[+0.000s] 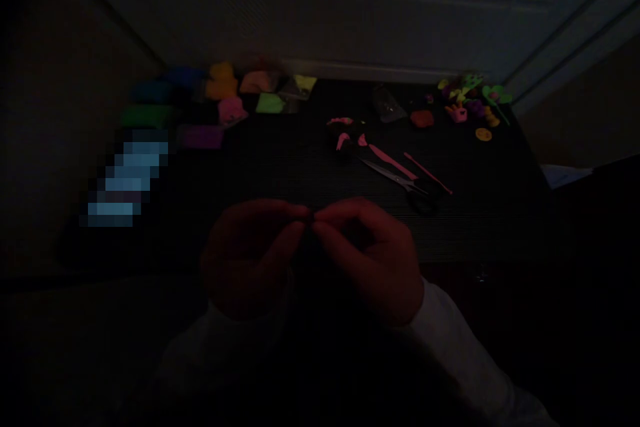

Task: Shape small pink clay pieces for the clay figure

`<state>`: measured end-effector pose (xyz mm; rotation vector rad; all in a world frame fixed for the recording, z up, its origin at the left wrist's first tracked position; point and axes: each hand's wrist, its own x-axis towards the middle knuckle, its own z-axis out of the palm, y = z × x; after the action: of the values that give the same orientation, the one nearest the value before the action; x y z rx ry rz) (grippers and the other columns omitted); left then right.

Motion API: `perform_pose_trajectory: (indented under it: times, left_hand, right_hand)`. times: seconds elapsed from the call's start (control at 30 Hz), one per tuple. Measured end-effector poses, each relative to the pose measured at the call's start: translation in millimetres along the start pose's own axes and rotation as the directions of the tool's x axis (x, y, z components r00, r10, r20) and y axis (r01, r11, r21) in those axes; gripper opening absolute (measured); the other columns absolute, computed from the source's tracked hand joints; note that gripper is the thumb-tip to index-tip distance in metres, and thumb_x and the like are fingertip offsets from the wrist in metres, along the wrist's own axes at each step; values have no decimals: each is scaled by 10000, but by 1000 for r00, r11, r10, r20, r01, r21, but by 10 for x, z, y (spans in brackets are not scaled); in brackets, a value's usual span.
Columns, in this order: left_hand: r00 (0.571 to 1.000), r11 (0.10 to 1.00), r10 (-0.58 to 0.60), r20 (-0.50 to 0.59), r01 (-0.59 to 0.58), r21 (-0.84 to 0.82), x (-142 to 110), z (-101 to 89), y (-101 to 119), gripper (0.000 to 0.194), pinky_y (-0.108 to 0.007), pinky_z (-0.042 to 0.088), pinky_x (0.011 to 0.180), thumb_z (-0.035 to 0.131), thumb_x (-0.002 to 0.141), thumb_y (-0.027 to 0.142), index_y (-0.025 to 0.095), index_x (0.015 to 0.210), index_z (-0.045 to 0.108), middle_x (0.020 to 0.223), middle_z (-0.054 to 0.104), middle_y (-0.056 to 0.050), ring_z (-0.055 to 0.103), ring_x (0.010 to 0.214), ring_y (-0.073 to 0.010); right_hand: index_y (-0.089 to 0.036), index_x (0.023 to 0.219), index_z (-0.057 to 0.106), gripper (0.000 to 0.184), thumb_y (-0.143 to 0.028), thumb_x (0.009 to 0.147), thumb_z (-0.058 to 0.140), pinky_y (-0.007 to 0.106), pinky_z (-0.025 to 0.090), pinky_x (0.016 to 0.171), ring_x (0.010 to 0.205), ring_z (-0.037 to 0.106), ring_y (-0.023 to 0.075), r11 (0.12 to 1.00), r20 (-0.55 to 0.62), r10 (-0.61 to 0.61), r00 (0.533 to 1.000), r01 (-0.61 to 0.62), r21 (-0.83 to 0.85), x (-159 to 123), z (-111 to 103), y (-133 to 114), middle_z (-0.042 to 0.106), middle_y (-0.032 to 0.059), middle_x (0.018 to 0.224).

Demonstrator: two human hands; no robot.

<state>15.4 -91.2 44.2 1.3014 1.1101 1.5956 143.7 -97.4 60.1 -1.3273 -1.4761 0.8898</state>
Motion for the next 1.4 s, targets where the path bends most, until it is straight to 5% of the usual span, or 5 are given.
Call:
perform_pose_trajectory:
  times: [0.5, 0.83, 1.1, 1.23, 1.4]
  left_hand:
    - [967, 933, -231, 104, 251, -260, 72, -23, -44, 336, -136, 535, 627, 668, 627, 46, 246, 887, 596, 769, 668, 48, 642, 714, -82]
    - [967, 949, -220, 130, 243, -200, 66, -30, -40, 341, -143, 536, 634, 671, 624, 50, 250, 891, 602, 808, 664, 42, 637, 711, -81]
    - [943, 901, -245, 223, 307, -306, 60, -59, -26, 363, -168, 536, 697, 667, 622, 34, 249, 907, 599, 889, 661, 43, 638, 809, -106]
    - [945, 936, -211, 250, 269, -228, 66, -118, -28, 296, -191, 520, 743, 636, 668, 62, 243, 902, 616, 896, 654, 28, 620, 856, -112]
    - [962, 997, -81, 259, 82, 7, 118, -200, -39, 206, -189, 492, 721, 627, 693, 106, 227, 857, 649, 880, 642, 10, 589, 819, -99]
  right_hand:
    - [-253, 884, 587, 187, -186, 714, 629, 199, 472, 631, 692, 574, 81, 999, 31, 0, 1000, -2, 53, -31, -11, -38, 613, -44, 793]
    - [-242, 861, 633, 140, -254, 722, 621, 256, 471, 671, 731, 583, 114, 998, 89, 54, 995, -57, 29, 2, -49, 7, 625, -12, 829]
    - [-269, 798, 633, 104, -213, 711, 638, 182, 454, 623, 688, 567, 65, 931, 96, 167, 981, -189, 313, 38, -29, 62, 622, -55, 749]
    - [-280, 803, 634, 110, -205, 723, 626, 169, 456, 603, 675, 570, 56, 844, 140, 239, 961, -276, 460, 37, -19, 63, 633, -63, 747]
    - [-265, 793, 639, 102, -191, 723, 626, 160, 457, 650, 704, 578, 49, 807, 179, 252, 951, -308, 503, 36, -9, 54, 637, -62, 749]
